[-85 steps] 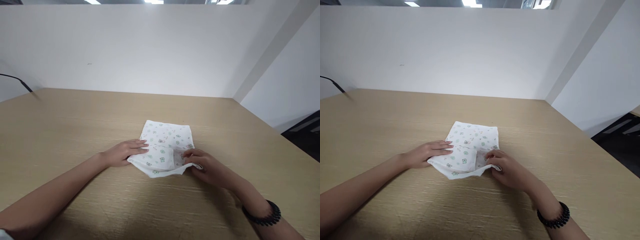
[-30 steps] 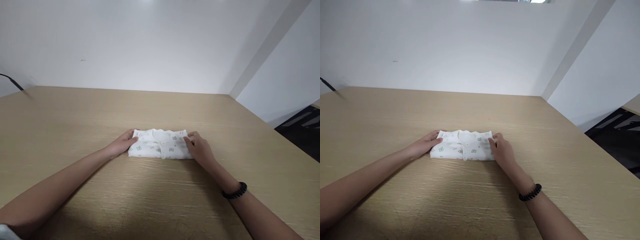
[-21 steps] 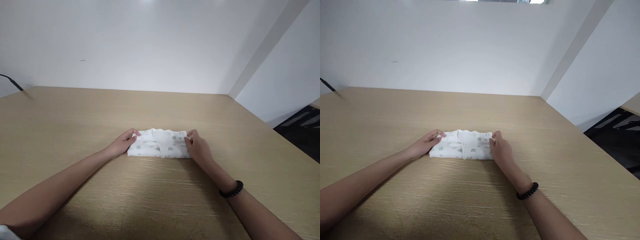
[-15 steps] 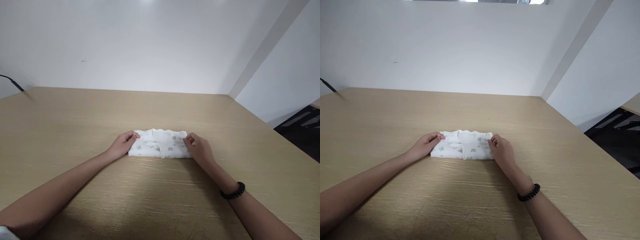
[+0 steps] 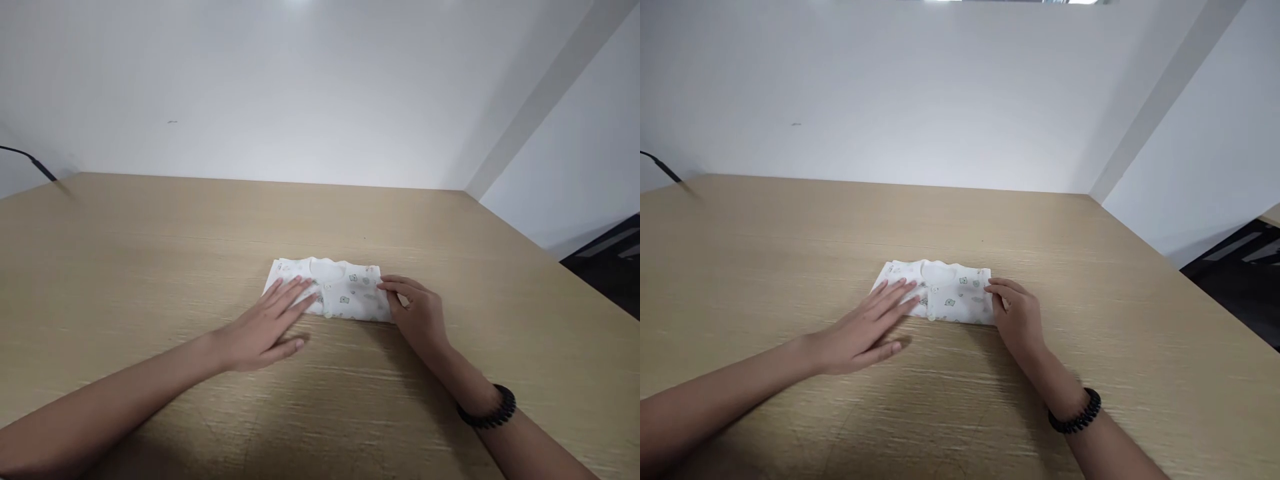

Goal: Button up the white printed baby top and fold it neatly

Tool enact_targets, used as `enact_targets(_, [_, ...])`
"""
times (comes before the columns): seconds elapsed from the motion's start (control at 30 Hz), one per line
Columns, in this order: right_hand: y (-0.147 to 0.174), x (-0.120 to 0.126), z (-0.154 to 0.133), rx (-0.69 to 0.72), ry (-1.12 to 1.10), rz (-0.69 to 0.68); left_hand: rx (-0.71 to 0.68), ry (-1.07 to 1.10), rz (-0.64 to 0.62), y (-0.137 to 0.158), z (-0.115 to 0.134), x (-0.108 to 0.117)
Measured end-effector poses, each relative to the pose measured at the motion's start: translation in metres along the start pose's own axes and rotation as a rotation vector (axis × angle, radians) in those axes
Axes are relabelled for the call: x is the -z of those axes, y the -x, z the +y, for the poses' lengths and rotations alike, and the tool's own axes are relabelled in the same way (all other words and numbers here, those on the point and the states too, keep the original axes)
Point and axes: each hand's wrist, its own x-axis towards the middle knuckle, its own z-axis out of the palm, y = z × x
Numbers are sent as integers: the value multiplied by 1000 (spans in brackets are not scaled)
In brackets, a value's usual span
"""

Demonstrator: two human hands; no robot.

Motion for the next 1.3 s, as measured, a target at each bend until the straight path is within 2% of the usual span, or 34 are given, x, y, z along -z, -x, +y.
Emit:
enact_targets(0.07, [0,0,2,-2,8,-9,-43,26,-90,0,1,2])
enact_targets(0.2, [1,0,4,18,63,-144,-19,25,-181,1,-2,0])
enact_targets(0.27, [2,2,-1,65,111,-120,-4,11,-176,1,-3,-2])
enact_targets(0.37, [6,4,-16,207,143,-48,17,-9,-162,1,0,-3])
enact_targets(0.43, [10,3,-27,285,161,-150,31,-19,-169,1,3,-3])
enact_targets(0.57, [19,-1,-37,299,251,-521,113,-33,-162,1,9,-4])
enact_targets(0.67, [23,-2,-34,269,285,-600,190,-49,-165,1,12,-6])
enact_targets(0.8, [20,2,-36,282,276,-572,234,-64,-148,0,17,-3])
enact_targets(0.97, [8,17,-50,296,212,-574,220,24,6,-3,15,12])
enact_targets(1.03, [5,21,-50,246,152,-571,278,92,98,-4,5,18])
enact_targets(1.13, [3,20,-37,107,100,-373,387,117,208,-4,-17,21])
enact_targets(1.2, [3,16,-23,16,176,-225,445,119,222,-4,-32,19])
enact_targets(1.23, [2,14,-17,-21,225,-202,468,127,212,-4,-38,18])
enact_targets(1.3, [0,12,-6,-78,267,-239,494,147,189,-5,-45,15])
